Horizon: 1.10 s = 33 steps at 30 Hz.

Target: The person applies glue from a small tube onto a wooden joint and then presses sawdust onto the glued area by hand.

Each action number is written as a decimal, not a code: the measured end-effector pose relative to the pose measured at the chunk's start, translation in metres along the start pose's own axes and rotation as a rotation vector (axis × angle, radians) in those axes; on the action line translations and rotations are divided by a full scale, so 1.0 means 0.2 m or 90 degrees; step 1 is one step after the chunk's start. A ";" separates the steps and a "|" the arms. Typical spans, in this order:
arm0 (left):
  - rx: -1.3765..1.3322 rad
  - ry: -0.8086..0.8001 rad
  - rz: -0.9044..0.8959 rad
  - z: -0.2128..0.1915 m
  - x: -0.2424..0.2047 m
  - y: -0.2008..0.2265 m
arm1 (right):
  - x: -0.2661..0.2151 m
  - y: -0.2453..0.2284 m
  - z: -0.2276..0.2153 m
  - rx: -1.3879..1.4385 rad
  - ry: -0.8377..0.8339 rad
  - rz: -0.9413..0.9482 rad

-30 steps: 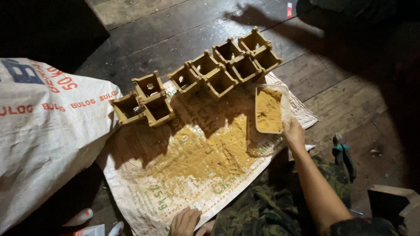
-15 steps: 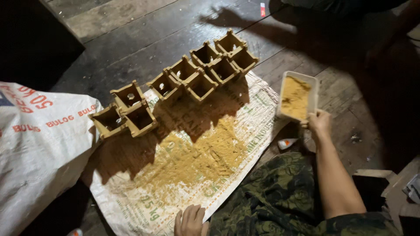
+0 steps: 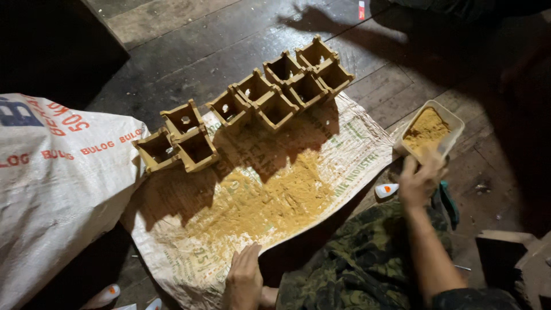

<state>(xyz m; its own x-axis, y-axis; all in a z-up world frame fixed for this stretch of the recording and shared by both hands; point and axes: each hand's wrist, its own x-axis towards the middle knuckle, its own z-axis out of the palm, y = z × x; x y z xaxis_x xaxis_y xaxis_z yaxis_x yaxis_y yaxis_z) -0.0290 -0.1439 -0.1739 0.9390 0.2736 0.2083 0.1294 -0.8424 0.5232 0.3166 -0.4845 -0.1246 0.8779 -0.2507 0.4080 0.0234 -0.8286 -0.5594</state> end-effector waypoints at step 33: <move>-0.102 0.204 -0.017 -0.46 0.27 0.07 | 0.10 -0.11 -0.02 0.112 -0.188 -0.148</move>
<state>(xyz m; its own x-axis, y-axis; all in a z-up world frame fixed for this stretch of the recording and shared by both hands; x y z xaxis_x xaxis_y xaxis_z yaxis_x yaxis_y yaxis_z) -0.0057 -0.0989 -0.0798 0.7852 0.4475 0.4281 0.0767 -0.7562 0.6498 0.3320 -0.4734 -0.0999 0.9385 0.1086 0.3278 0.2962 -0.7412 -0.6024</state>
